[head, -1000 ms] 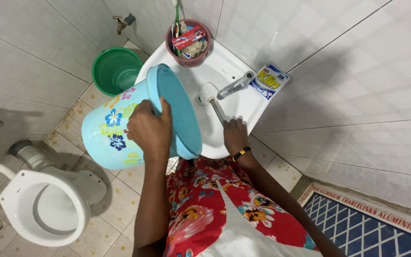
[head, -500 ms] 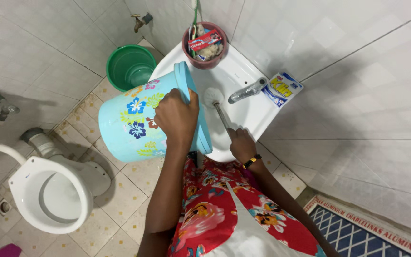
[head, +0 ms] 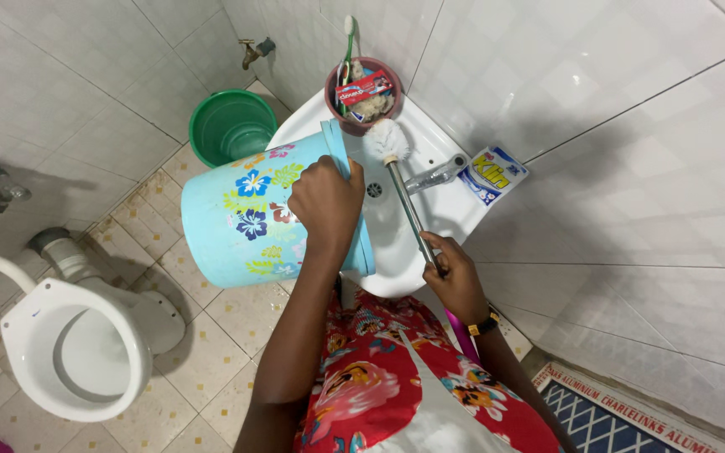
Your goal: The person rinses a bucket by pouring water into it and scrubbing it with a brush before pouring the water into a sink.
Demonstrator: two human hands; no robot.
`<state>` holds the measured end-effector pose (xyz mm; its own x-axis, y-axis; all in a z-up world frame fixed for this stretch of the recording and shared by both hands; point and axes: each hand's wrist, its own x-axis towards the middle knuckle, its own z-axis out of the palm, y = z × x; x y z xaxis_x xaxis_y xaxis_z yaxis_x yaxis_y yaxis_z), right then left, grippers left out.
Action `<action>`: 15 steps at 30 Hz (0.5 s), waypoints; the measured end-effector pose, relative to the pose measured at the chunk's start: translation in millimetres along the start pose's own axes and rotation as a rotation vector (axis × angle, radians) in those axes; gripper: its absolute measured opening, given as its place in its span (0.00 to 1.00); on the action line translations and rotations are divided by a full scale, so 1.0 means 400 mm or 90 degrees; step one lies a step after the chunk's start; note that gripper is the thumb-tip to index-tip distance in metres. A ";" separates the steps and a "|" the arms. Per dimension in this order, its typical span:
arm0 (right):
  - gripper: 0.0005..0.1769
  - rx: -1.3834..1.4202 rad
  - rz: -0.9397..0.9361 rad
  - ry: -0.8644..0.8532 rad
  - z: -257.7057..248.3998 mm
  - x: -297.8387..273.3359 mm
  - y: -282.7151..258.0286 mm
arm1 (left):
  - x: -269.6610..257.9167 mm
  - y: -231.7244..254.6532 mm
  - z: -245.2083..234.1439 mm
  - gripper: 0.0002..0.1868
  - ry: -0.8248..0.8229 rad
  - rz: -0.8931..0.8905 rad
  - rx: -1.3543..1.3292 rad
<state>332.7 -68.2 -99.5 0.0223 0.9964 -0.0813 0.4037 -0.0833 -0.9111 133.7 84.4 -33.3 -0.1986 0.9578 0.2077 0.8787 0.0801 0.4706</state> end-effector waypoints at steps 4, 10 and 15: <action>0.33 0.078 0.034 0.020 -0.008 -0.027 -0.007 | 0.023 0.011 0.030 0.21 -0.013 0.020 0.010; 0.33 0.213 0.070 0.015 0.001 -0.049 -0.014 | 0.038 0.030 0.075 0.19 0.010 0.060 0.036; 0.33 0.235 0.071 0.011 0.000 -0.039 -0.001 | 0.034 0.037 0.109 0.17 0.022 0.073 0.017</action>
<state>332.0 -83.8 -97.9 0.0638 0.9808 -0.1843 0.0418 -0.1871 -0.9815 162.9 110.8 -60.8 -0.1107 0.9509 0.2890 0.9080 -0.0215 0.4185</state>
